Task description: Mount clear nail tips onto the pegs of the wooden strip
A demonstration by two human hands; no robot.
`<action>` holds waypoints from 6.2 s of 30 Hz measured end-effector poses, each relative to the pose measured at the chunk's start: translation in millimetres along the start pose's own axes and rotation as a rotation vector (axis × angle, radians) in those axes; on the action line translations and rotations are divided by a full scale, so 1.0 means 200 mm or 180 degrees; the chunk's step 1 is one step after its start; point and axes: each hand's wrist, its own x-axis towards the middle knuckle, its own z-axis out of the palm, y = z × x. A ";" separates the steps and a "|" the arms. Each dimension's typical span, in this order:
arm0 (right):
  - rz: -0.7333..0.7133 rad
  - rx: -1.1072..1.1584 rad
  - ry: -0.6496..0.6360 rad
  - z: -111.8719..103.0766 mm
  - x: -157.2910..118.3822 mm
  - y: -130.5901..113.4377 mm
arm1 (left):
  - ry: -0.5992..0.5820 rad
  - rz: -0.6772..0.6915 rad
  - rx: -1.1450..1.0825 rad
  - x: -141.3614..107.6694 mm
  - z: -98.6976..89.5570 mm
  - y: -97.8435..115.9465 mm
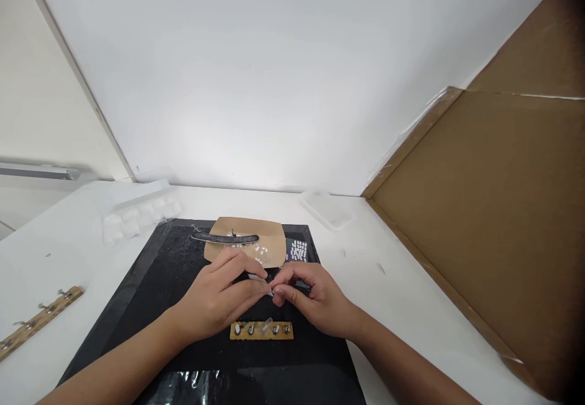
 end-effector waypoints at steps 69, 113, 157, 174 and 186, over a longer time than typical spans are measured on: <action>-0.0085 -0.0124 0.0599 0.09 -0.01 0.01 | -0.0016 -0.1118 -0.1179 0.00 0.04 -0.02; 0.0671 -0.0545 -0.0252 0.23 -0.10 -0.01 | -0.1977 -0.0750 -0.1945 -0.09 0.03 -0.14; 0.0426 -0.0707 -0.0262 0.24 -0.11 -0.01 | -0.2056 -0.0462 -0.1664 -0.05 0.02 -0.10; 0.0381 -0.0914 -0.0168 0.25 -0.11 0.00 | -0.2065 -0.0450 -0.1629 -0.05 0.02 -0.10; 0.0471 -0.0855 -0.0057 0.25 -0.10 0.01 | -0.2150 -0.0472 -0.1587 -0.07 0.02 -0.11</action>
